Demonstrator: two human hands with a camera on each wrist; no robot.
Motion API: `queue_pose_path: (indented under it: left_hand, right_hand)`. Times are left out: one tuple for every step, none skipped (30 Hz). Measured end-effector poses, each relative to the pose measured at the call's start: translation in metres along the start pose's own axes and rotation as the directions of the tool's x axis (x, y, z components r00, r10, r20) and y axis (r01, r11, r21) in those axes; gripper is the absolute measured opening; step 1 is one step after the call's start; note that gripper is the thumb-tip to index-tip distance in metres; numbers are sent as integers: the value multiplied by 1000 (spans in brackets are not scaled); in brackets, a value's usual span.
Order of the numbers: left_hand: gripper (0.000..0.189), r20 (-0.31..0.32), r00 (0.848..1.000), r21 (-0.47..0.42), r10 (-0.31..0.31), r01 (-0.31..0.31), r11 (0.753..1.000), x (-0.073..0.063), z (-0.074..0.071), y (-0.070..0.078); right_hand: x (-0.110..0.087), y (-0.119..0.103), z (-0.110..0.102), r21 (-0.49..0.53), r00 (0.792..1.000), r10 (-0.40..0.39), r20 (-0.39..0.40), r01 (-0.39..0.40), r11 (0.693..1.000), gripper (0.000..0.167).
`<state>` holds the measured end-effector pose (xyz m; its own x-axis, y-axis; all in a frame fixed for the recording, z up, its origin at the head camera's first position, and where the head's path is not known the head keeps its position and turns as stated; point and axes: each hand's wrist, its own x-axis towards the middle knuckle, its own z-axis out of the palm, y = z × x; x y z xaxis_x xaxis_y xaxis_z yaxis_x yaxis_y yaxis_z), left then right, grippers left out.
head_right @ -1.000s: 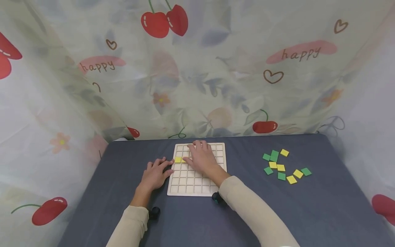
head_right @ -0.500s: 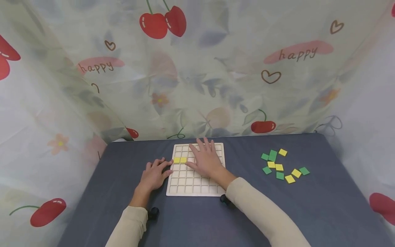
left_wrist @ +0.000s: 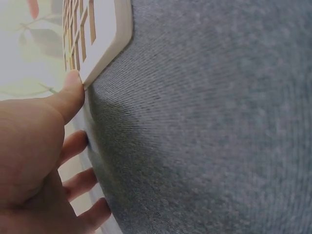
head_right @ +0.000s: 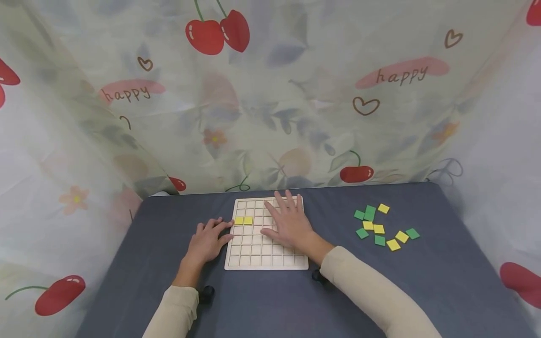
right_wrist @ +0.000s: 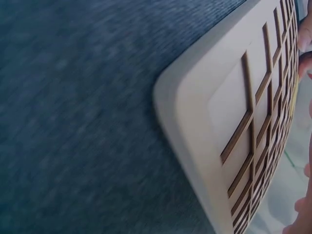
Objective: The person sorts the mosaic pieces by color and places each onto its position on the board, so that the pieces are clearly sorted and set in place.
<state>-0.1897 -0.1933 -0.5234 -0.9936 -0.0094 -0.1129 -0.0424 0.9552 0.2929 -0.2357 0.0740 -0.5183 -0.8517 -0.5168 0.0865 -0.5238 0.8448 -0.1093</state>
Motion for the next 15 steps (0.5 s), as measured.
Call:
queue_pose_path:
  left_hand:
    - [51,-1,1000,-3,-1,1,1000,0,0,0]
    - [51,-1,1000,-9,-2,2,1000,0,-1,1]
    - [51,-2,1000,-13,-3,3,1000,0,-1,1]
    - [51,-3,1000,-18,-6,6,1000,0,-1,1]
    - [52,-2,1000,-23,-11,11,1000,0,-1,1]
    - [52,-2,1000,-25,-14,14,1000,0,-1,1]
    - [52,-4,1000,-29,-17,17,999,0,-1,1]
    - [52,-8,1000,-32,-17,17,999,0,-1,1]
    - [52,-11,1000,-33,-16,16,999,0,-1,1]
    - [53,-14,1000,-31,-13,12,999,0,-1,0]
    - [53,-15,1000,-31,-11,10,999,0,-1,0]
    - [53,-20,1000,-31,-5,4,1000,0,0,0]
    - [53,-22,1000,-32,-1,1,999,0,0,0]
    - [53,-23,1000,-29,3,-4,1000,0,0,0]
    - [53,-22,1000,-27,6,-7,1000,1,0,0]
  right_hand:
    - [-1,2,-1,4,1000,4,-1,-4,1000,82]
    - [-3,4,-1,6,1000,9,0,-9,1000,82]
    - [-4,6,-2,12,1000,14,0,-14,1000,81]
    - [-5,8,-2,11,1000,17,-3,-17,1000,81]
    - [-6,10,-2,7,1000,21,-7,-21,1000,81]
    - [-7,12,-3,9,1000,25,-9,-25,1000,81]
    - [-8,14,-3,10,1000,28,-10,-28,1000,82]
    - [-9,16,-3,10,999,33,-9,-33,999,82]
    - [-10,17,-3,17,999,37,-9,-37,999,82]
    - [-11,19,-3,18,999,41,-6,-41,999,82]
    - [-13,21,-3,25,999,45,-4,-45,999,82]
    - [-15,23,-2,29,999,48,-1,-48,998,82]
    - [-16,25,-2,29,999,51,3,-51,998,83]
    - [-18,27,-1,31,998,55,9,-55,998,83]
    - [-20,28,-1,34,998,57,14,-58,998,83]
